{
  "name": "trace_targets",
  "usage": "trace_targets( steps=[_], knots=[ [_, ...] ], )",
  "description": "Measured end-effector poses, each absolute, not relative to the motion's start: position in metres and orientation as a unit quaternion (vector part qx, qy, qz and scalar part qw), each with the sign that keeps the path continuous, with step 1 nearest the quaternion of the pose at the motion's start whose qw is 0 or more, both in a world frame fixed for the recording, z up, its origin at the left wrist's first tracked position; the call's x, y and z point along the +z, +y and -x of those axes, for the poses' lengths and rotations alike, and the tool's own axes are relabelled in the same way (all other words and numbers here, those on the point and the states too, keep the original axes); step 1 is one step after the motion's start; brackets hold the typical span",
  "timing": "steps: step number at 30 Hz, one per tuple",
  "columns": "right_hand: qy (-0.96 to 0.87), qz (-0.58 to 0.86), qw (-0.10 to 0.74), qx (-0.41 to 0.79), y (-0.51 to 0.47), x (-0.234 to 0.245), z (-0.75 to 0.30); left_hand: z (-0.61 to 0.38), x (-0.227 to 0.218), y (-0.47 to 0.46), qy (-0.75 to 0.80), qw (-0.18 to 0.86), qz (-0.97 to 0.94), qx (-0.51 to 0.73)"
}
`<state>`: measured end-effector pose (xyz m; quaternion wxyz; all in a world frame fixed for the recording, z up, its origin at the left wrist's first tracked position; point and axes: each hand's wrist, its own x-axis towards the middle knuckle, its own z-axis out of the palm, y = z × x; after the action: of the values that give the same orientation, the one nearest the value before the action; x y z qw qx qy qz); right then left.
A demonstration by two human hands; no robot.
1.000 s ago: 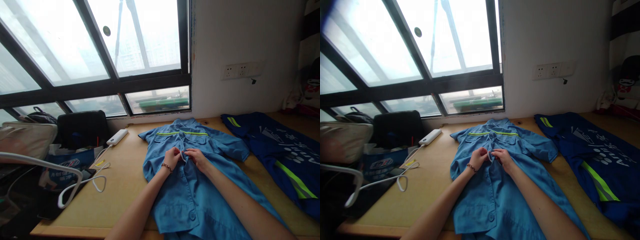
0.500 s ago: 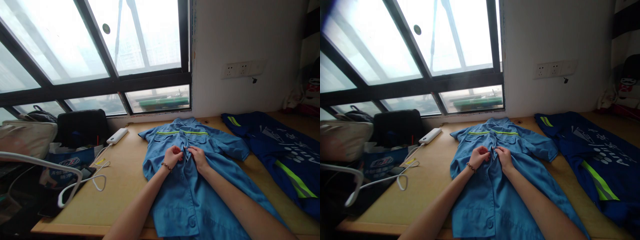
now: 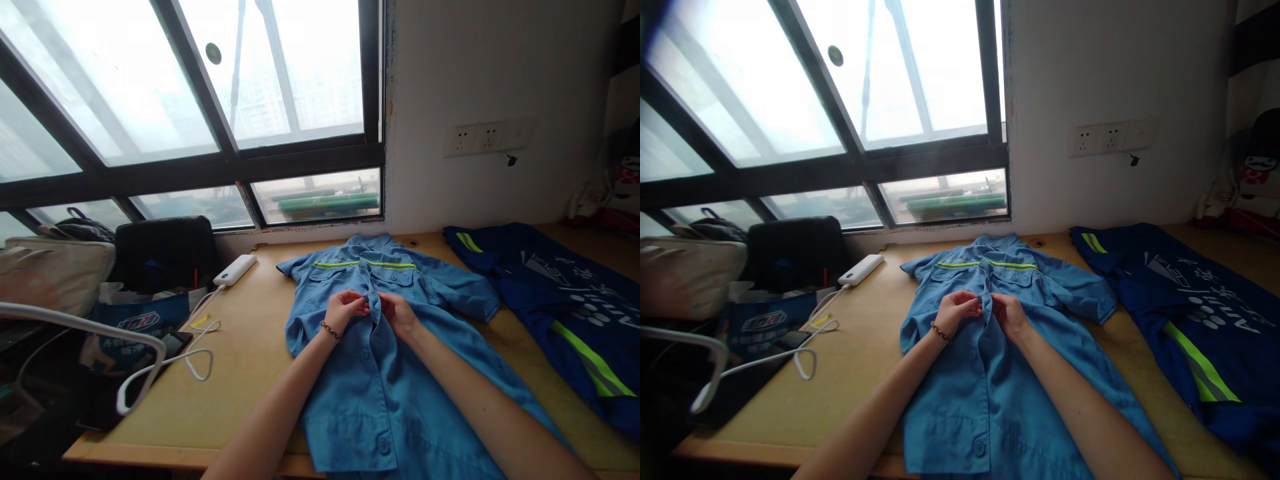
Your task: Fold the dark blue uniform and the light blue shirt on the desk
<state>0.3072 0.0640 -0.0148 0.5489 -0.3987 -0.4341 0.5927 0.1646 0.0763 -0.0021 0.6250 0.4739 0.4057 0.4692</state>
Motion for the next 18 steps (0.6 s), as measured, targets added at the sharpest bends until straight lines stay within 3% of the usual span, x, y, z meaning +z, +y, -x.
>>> trace_targets(
  steps=[3, 5, 9, 15, 18],
  knots=[
    [-0.380, 0.351, 0.533, 0.670, 0.0644, -0.0166, -0.3077, -0.1644, -0.0037, 0.0759, 0.396, 0.619, -0.491, 0.469],
    [-0.380, 0.379, 0.539, 0.649, 0.0644, -0.0169, -0.3073, -0.1647, -0.0050, 0.0755, 0.388, 0.605, -0.515, 0.467],
    [-0.452, 0.434, 0.545, 0.557, 0.0649, -0.0158, -0.3058, -0.1671, -0.0065, 0.0735, 0.380, 0.578, -0.549, 0.469],
    [-0.598, 0.547, 0.490, 0.321, 0.0627, -0.0216, -0.3023, -0.1727, -0.0063, 0.0705, 0.442, 0.518, -0.567, 0.464],
    [-0.628, 0.561, 0.468, 0.267, 0.0590, -0.0226, -0.2990, -0.1738, -0.0102, 0.0722, 0.461, 0.525, -0.521, 0.490]
  ],
)
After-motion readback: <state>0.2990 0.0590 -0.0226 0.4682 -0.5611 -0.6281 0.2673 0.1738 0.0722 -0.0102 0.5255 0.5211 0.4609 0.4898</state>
